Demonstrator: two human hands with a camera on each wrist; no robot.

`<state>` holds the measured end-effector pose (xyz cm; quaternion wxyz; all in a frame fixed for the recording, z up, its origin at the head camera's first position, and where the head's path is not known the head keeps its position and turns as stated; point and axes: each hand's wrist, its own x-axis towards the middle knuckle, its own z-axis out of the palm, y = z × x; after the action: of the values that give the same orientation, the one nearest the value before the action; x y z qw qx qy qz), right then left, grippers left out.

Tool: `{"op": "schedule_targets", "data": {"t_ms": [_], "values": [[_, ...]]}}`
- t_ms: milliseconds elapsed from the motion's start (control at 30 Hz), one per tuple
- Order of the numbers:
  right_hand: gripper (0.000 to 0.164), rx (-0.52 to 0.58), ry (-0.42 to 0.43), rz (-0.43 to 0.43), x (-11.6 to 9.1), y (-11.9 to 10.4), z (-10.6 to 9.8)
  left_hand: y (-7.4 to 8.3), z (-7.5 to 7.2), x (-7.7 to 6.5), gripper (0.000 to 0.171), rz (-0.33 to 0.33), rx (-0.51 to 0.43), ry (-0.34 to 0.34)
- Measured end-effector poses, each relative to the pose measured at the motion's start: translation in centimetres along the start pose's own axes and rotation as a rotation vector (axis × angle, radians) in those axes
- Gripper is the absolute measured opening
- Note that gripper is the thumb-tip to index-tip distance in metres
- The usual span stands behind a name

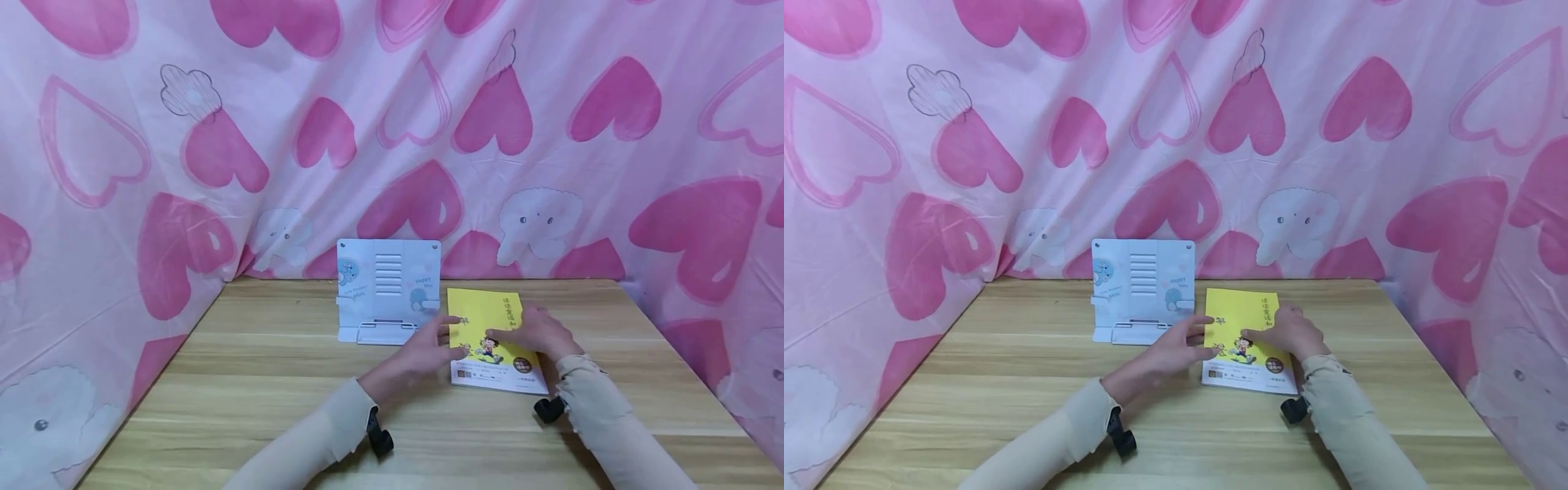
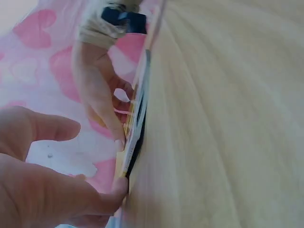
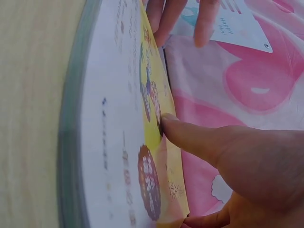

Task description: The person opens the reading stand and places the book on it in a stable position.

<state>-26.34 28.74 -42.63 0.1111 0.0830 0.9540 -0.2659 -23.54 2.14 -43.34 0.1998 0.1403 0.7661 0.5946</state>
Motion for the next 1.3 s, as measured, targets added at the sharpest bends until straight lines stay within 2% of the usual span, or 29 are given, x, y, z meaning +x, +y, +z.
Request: {"op": "schedule_targets", "data": {"t_ms": [67,133,267,400,533,667,833,1133,1300], "values": [[0.103,-0.016,0.000,0.019,-0.1,0.0,-0.1,-0.1,-0.2,0.3,0.070,-0.008,-0.142,-0.006],[0.104,-0.024,-0.005,0.031,-0.1,0.1,-0.2,-0.2,-0.4,0.6,0.073,-0.014,-0.234,-0.011],[0.093,0.002,-0.024,0.004,0.2,0.3,-0.3,-0.5,-0.4,0.7,0.080,0.006,-0.288,-0.009],[0.084,0.024,-0.032,-0.025,0.3,0.6,-0.4,-0.9,0.1,0.8,0.087,0.005,-0.309,-0.048],[0.084,0.018,-0.036,-0.028,0.4,0.7,-0.4,-1.3,0.3,0.9,0.081,0.016,-0.256,-0.057],[0.078,0.059,-0.061,-0.065,0.7,1.0,-0.4,-1.3,0.3,0.8,0.079,0.046,-0.170,-0.012],[0.071,0.132,-0.087,-0.103,0.9,1.3,-0.6,-1.2,0.2,0.7,0.081,0.071,-0.109,0.030],[0.082,0.170,-0.081,-0.096,0.7,1.3,-1.2,-0.2,-0.8,0.8,0.078,0.124,-0.078,0.056],[0.083,0.194,-0.030,-0.124,0.5,0.5,-1.4,0.4,-1.5,0.7,0.077,0.135,-0.027,0.104]]}}
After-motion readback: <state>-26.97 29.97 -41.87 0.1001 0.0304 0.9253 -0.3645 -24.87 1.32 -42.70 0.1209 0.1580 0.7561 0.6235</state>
